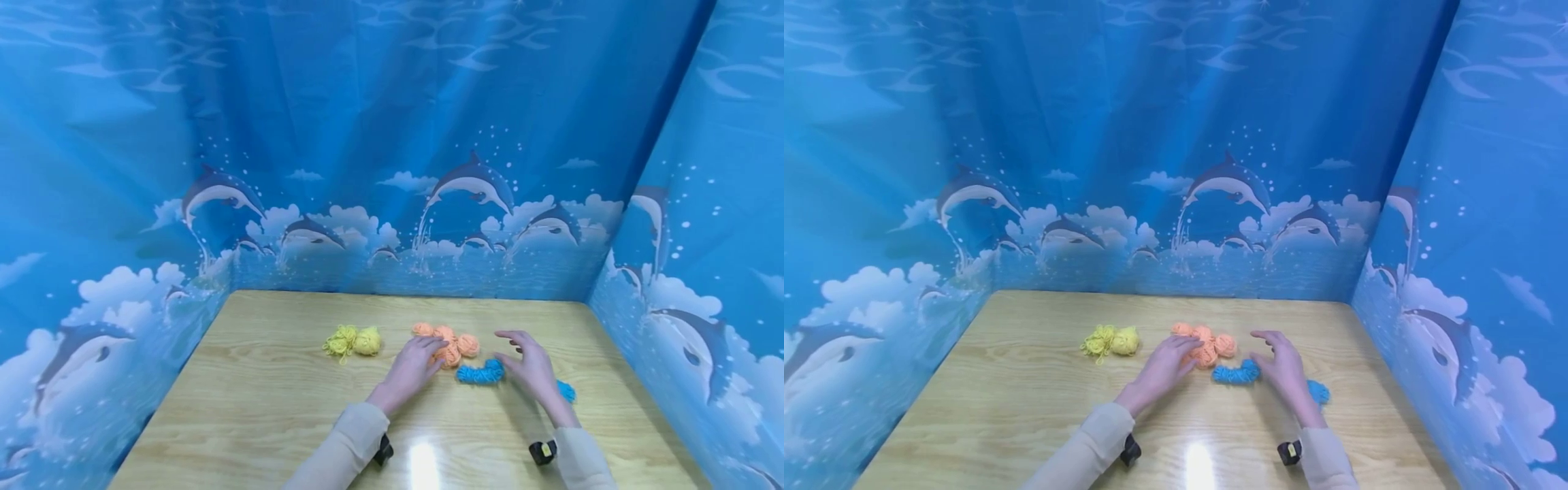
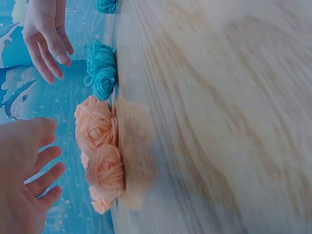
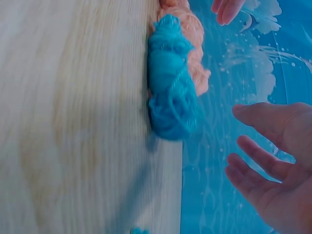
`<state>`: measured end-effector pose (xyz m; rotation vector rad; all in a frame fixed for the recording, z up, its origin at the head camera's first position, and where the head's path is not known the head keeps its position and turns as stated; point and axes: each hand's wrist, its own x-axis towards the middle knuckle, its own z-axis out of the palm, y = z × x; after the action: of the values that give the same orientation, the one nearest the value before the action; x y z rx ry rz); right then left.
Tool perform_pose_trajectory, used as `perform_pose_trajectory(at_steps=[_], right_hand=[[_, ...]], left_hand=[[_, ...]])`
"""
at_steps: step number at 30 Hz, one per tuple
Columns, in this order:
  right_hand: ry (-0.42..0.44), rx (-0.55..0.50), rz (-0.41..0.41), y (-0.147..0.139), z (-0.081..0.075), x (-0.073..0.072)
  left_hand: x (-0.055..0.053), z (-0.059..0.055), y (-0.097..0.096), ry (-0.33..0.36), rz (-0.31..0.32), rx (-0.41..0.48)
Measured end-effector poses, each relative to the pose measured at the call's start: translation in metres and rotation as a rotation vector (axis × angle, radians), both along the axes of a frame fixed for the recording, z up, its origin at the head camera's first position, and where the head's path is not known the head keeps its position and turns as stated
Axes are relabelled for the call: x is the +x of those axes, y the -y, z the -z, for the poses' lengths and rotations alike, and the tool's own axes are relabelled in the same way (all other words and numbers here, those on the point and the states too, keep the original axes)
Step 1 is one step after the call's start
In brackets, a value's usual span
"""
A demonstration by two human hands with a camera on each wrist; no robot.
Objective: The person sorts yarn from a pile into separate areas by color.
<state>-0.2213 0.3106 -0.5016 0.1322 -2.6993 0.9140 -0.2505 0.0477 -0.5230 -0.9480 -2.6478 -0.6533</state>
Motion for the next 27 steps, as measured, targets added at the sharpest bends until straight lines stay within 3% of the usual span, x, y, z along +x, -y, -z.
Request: perform_pose_trajectory(at_steps=[11,19,27], right_hand=[[-0.068,0.000,0.032,-0.037,-0.002,0.030],[-0.011,-0.022,0.070,-0.062,0.001,0.048],[0.031,0.022,0.068,-0.079,0.009,0.060]], left_hand=[[0.001,-0.003,-0.018,0.020,0.086,0.115],[0.003,0.001,-0.030,0.104,0.110,0.095],[0.007,0.001,-0.042,0.122,0.153,0.036]])
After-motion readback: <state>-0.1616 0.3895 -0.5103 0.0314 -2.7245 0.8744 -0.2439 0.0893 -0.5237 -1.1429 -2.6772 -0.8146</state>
